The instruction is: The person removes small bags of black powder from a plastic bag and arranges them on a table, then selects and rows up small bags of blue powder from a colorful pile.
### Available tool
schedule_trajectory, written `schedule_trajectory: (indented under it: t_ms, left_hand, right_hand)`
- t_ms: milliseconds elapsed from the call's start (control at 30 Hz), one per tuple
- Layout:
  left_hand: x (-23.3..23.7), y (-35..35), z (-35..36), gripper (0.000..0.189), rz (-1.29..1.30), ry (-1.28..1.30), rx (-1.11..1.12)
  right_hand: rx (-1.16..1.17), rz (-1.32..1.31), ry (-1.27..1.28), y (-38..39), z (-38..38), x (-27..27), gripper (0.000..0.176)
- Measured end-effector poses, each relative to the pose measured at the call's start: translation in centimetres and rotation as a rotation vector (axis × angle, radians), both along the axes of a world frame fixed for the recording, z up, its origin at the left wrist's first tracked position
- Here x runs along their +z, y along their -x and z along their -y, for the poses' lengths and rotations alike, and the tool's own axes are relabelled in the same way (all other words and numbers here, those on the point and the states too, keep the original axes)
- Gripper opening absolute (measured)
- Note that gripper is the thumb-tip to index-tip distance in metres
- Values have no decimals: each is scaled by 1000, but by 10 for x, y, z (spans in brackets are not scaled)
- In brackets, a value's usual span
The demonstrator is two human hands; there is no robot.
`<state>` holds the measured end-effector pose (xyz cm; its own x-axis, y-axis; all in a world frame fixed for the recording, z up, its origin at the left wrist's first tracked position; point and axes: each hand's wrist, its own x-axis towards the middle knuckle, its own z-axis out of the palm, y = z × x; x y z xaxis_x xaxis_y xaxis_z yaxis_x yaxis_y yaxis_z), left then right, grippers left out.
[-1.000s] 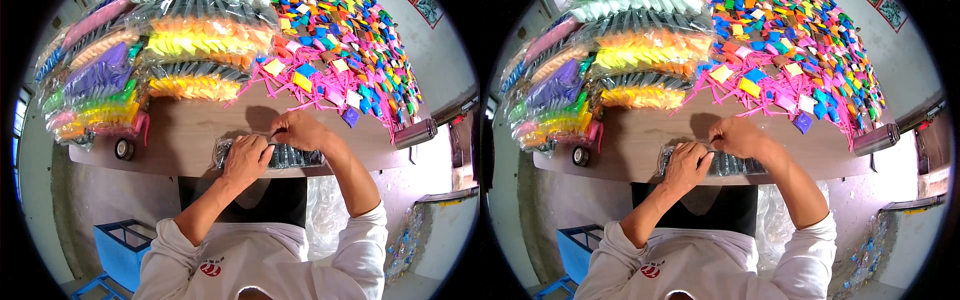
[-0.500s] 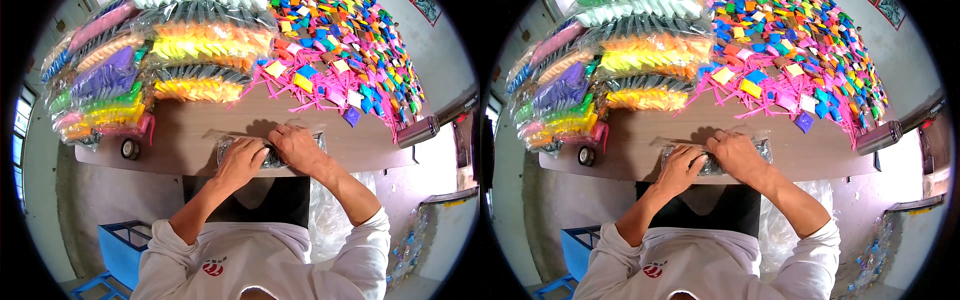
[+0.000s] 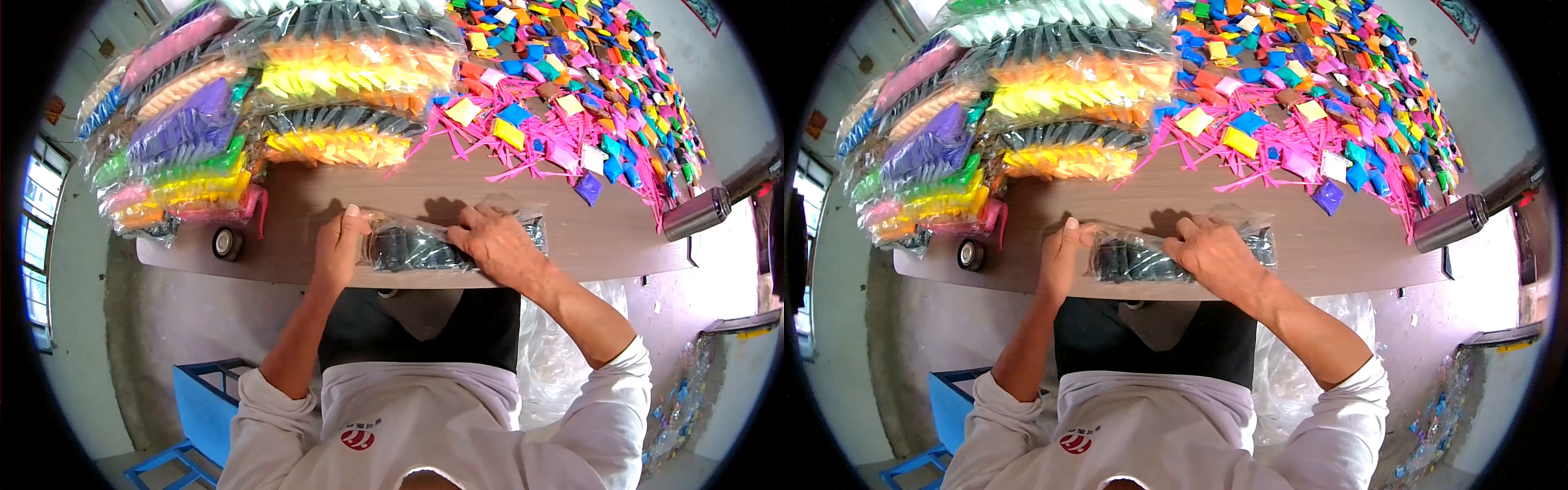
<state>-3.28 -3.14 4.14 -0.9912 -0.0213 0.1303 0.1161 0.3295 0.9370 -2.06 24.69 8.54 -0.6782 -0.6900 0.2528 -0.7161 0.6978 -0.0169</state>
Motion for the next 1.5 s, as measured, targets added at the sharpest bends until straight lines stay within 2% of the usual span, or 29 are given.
schedule_trajectory:
  t_ms: [100, 233, 333, 400, 433, 533, 700, 833, 900, 967, 1000, 1067, 1100, 1167, 1200, 1267, 1300, 1367, 1400, 1467, 1500]
  left_hand:
    - [1, 4, 9, 60, 136, -50, -19]
    - [13, 7, 3, 63, 220, -31, -29]
    - [13, 14, 4, 56, 215, -29, -94]
    - [15, 16, 7, 47, 217, 137, -183]
    - [14, 16, 8, 47, 216, 139, -183]
    - [6, 11, 9, 39, 153, 100, -187]
    - [-4, -15, 9, 37, -23, 375, -84]
    - [-10, -20, 3, 35, -149, 423, -58]
    - [-13, -19, 0, 27, -316, 521, -50]
    - [-20, -22, -2, 23, -350, 502, -31]
    - [-24, -23, -1, 20, -384, 491, -8]
    - [-25, -24, 1, 16, -327, 471, -49]
    - [-24, -24, 1, 16, -334, 485, -39]
    - [-28, -24, 2, 15, -340, 513, -24]
    - [-29, -24, 2, 15, -338, 500, -36]
    - [-28, -23, 2, 15, -338, 495, -33]
    - [-28, -23, 1, 16, -345, 480, -27]
    - [-30, -23, 3, 16, -344, 488, -36]
    - [-31, -23, 4, 16, -343, 502, -36]
    - [-30, -23, 3, 17, -353, 493, -34]
    - [-30, -23, 2, 17, -360, 488, -29]
  right_hand:
    - [3, 38, 9, -1, 0, -3, 13]
    - [5, 11, -27, -3, 2, -3, 13]
    - [15, -24, -25, -4, 3, -1, 10]
    - [24, -54, -21, -5, 4, -1, 8]
    - [20, -59, -25, -5, 4, -1, 8]
    - [0, -52, -34, -7, 4, -3, 10]
    - [-83, -38, 17, -15, 6, -8, 11]
    - [-142, -168, 48, -17, -1, -17, 11]
    - [-173, -187, 44, -17, -9, -14, 10]
    - [-145, -114, 193, -16, -19, -8, 14]
    - [-158, -113, 181, -19, -24, -3, 14]
    - [-125, -95, 429, -25, -39, 9, 18]
    - [-142, -97, 408, -28, -48, 8, 18]
    - [-587, -62, 806, -33, -68, 1, 26]
    - [-599, -66, 794, -33, -79, 1, 26]
    - [-891, 211, 1311, -26, -101, 4, 46]
    - [-898, 202, 1307, -24, -105, 5, 46]
    - [-1134, 658, 1255, -23, -110, 5, 56]
    - [-1138, 653, 1255, -23, -108, 6, 56]
    - [-1155, 922, 1159, -22, -100, 6, 61]
    - [-1158, 921, 1156, -21, -98, 6, 61]
